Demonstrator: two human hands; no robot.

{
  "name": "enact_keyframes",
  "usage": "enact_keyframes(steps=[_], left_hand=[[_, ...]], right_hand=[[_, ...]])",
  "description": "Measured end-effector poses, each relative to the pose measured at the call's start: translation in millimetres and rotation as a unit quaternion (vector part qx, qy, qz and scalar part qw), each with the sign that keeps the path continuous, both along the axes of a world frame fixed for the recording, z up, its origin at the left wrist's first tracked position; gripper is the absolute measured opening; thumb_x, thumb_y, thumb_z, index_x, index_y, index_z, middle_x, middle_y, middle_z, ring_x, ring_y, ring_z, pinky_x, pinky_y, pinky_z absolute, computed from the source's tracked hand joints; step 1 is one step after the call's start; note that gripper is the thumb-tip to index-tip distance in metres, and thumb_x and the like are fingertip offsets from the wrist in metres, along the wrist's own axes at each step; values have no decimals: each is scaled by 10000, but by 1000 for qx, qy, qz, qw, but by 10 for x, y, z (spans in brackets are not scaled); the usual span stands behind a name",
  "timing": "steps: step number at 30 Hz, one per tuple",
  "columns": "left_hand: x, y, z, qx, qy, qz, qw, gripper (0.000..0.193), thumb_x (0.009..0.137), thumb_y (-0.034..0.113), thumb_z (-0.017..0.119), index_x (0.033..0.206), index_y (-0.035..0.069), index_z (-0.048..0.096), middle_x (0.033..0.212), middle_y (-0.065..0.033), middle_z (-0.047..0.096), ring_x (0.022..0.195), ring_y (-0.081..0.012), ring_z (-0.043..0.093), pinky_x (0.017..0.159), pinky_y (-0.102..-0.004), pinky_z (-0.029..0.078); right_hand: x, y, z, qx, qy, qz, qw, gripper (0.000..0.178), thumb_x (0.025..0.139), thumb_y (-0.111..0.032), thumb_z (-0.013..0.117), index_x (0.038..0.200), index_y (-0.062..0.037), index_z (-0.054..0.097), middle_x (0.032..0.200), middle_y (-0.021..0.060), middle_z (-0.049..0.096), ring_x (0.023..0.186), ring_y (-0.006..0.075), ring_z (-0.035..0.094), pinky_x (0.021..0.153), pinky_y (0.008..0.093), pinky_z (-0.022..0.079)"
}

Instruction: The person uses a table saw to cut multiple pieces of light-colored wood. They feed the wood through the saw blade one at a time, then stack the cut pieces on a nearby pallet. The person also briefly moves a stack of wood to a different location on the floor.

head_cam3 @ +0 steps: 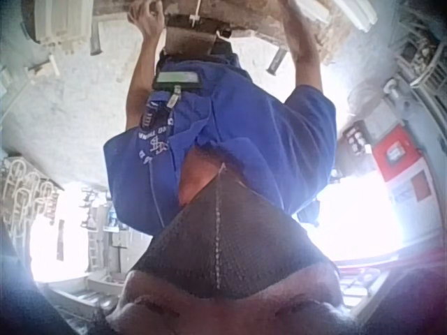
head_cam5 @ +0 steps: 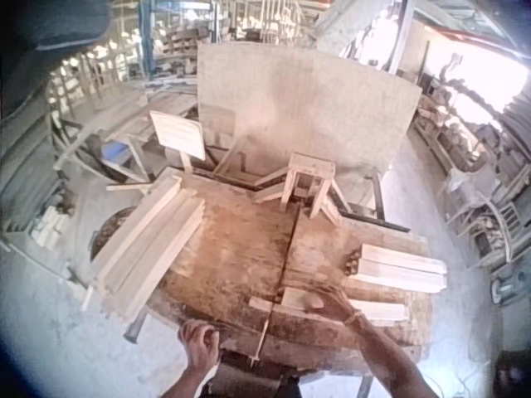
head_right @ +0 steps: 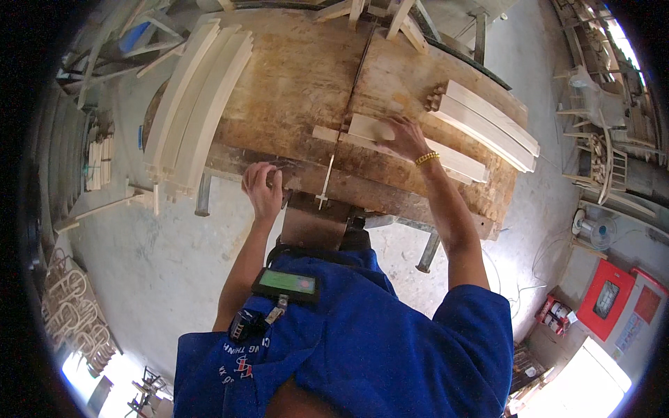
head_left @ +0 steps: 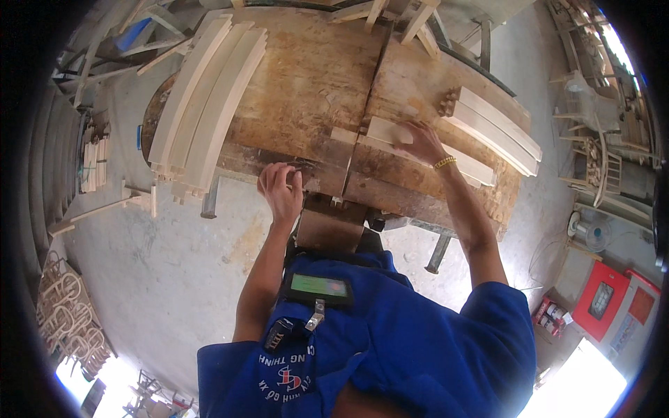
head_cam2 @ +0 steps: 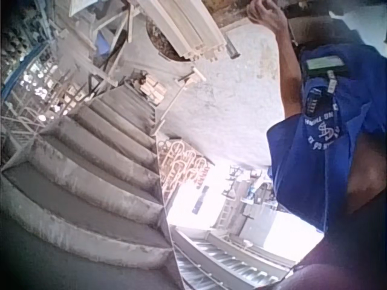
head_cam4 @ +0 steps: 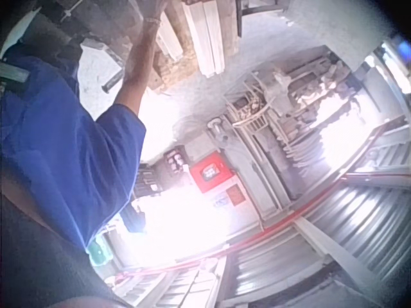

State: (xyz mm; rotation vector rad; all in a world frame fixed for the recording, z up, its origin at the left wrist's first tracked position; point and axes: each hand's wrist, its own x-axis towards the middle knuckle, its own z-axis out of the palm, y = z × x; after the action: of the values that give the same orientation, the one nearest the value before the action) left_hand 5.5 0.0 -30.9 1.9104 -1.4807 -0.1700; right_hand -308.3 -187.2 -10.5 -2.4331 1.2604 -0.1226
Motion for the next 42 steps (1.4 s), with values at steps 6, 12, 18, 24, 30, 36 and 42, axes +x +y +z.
enact_keyframes(steps=[6,12,18,24,30,36,42], left_hand=[[7,-10,-15,-16,-5,0,1000,159,798,217,648,902,100,623,1049,-56,578,1092,-293,472,957,-478,300],[-4,2,-37,-20,0,11,1000,142,777,198,666,881,113,622,1042,-46,579,1093,-284,474,952,-483,301],[-26,-40,-57,-39,-4,19,999,104,766,177,671,838,124,619,1008,-25,579,1078,-278,478,934,-484,310],[-21,-22,-54,-58,-15,29,998,100,769,178,675,824,123,613,988,-19,579,1060,-277,477,909,-485,315],[-38,-26,-37,-48,-17,24,998,95,774,169,675,816,129,600,976,-24,555,1044,-288,466,887,-497,313],[-28,-21,-39,-58,-7,25,998,101,758,149,681,798,138,589,964,-15,545,1047,-281,461,881,-501,312],[-35,-34,-49,-60,-7,23,998,100,756,142,680,797,144,589,961,-10,548,1041,-276,463,869,-495,310]], right_hand=[[-11,30,-19,-27,-6,-4,1000,628,701,-408,743,1206,-76,574,1192,134,589,1109,308,543,928,419,433],[-1,36,7,-22,-12,-10,1000,629,705,-388,741,1222,-70,575,1201,160,591,1107,331,547,950,408,428],[11,45,49,6,12,-11,1000,677,701,-421,742,1246,-73,542,1262,146,549,1144,324,522,953,441,426],[226,272,16,-28,133,-62,989,928,611,-469,799,1364,-103,397,1367,127,442,1244,338,415,989,485,353],[179,262,-32,-48,127,-72,988,890,624,-504,785,1327,-82,438,1329,101,469,1251,320,406,962,525,385],[253,278,19,-19,124,-93,988,910,602,-546,786,1315,-92,451,1336,102,469,1237,329,427,967,522,389],[267,285,77,-16,147,-91,985,877,610,-476,794,1319,-92,448,1328,137,477,1222,356,433,997,465,374]])
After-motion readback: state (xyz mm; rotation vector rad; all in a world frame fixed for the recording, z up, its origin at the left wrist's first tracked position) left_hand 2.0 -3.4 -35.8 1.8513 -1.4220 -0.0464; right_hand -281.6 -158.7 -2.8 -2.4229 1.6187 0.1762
